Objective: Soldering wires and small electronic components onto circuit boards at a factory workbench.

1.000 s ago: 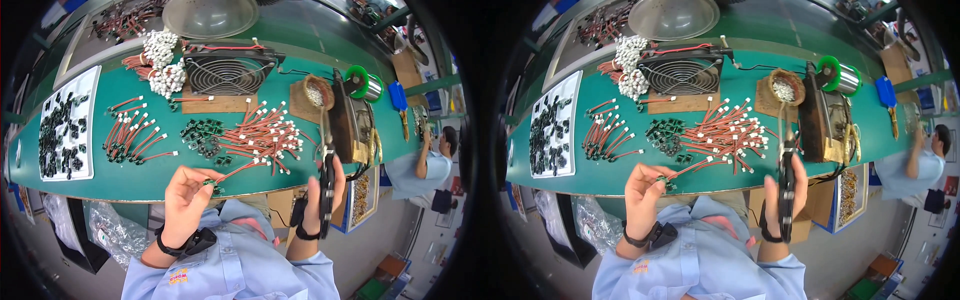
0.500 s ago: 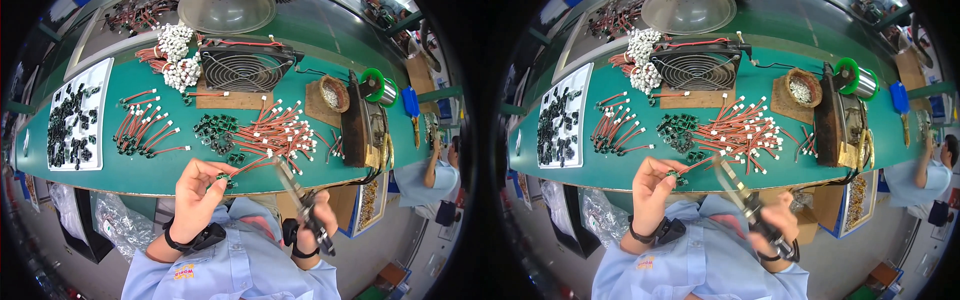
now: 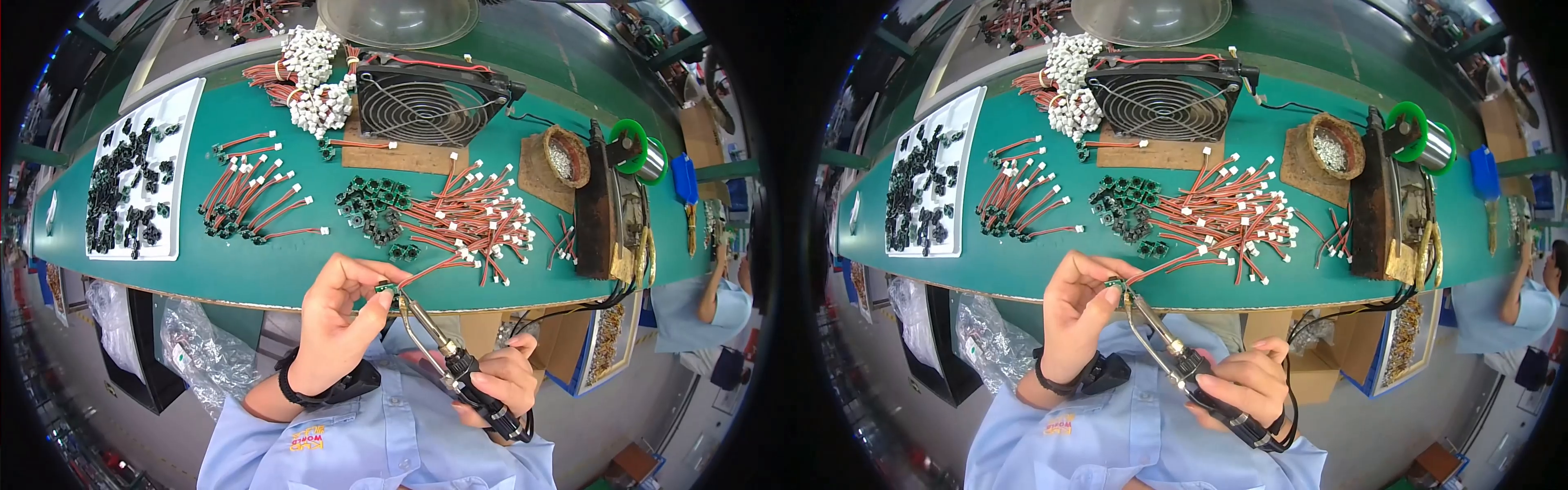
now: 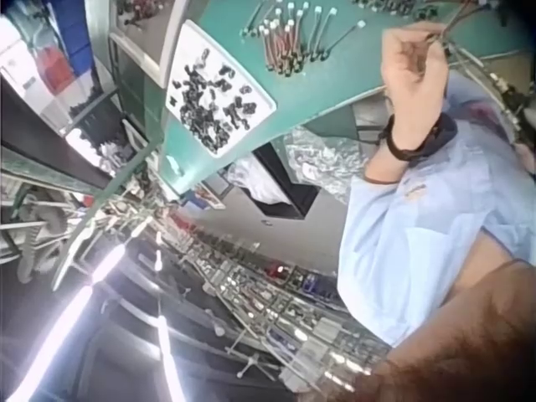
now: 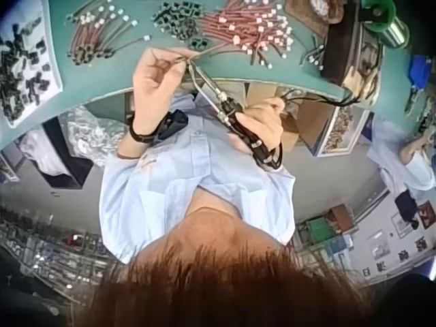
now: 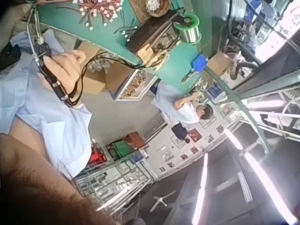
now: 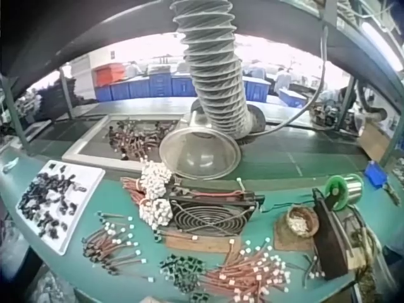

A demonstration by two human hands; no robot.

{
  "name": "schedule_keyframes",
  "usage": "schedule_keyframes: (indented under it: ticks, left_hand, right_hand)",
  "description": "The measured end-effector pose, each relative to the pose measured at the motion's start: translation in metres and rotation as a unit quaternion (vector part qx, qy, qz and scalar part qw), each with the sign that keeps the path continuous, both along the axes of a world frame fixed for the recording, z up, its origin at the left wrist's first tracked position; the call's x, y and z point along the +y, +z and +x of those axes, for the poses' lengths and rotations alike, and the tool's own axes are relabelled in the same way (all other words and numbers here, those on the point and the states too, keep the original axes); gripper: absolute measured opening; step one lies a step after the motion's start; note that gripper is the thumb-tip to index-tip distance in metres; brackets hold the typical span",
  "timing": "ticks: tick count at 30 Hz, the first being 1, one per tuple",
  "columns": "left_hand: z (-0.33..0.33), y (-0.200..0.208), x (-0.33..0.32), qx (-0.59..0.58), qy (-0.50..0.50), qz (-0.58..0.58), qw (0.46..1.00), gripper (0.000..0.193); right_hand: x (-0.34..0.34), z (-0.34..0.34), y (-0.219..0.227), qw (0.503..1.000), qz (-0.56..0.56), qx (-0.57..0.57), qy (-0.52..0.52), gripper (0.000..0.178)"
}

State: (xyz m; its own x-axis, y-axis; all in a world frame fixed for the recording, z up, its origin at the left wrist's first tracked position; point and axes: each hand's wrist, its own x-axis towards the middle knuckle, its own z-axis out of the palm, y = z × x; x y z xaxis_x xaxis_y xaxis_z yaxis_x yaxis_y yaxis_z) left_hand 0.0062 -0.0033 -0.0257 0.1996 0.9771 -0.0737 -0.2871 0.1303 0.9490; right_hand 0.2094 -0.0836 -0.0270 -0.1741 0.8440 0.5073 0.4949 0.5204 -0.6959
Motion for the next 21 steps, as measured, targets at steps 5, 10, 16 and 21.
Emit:
schedule_keyframes:
  ticks: [5, 10, 16, 21]
  left_hand:
    - [-0.0001, 0.0004, -0.0012, -0.007, -0.001, -0.001, 1.000, 0.012]
    - [-0.0011, -0.0027, -0.0010, 0.000, -0.006, -0.002, 1.000, 0.012]
    - [0.0003, 0.0003, -0.0013, 0.004, -0.008, 0.002, 1.000, 0.012]
    - [0.0008, 0.0006, -0.0025, 0.008, -0.008, -0.001, 1.000, 0.013]
  right_hand:
    - [-0.0002, -0.0018, -0.0053, 1.000, 0.005, 0.005, -0.003, 0.042]
    - [-0.0032, -0.0006, -0.0038, 1.000, 0.008, 0.011, -0.021, 0.040]
    - [-0.0027, -0.0012, -0.0044, 1.000, 0.001, -0.001, -0.008, 0.040]
    - [-0.0037, -0.0013, -0.0048, 1.000, -0.007, 0.001, -0.006, 0.041]
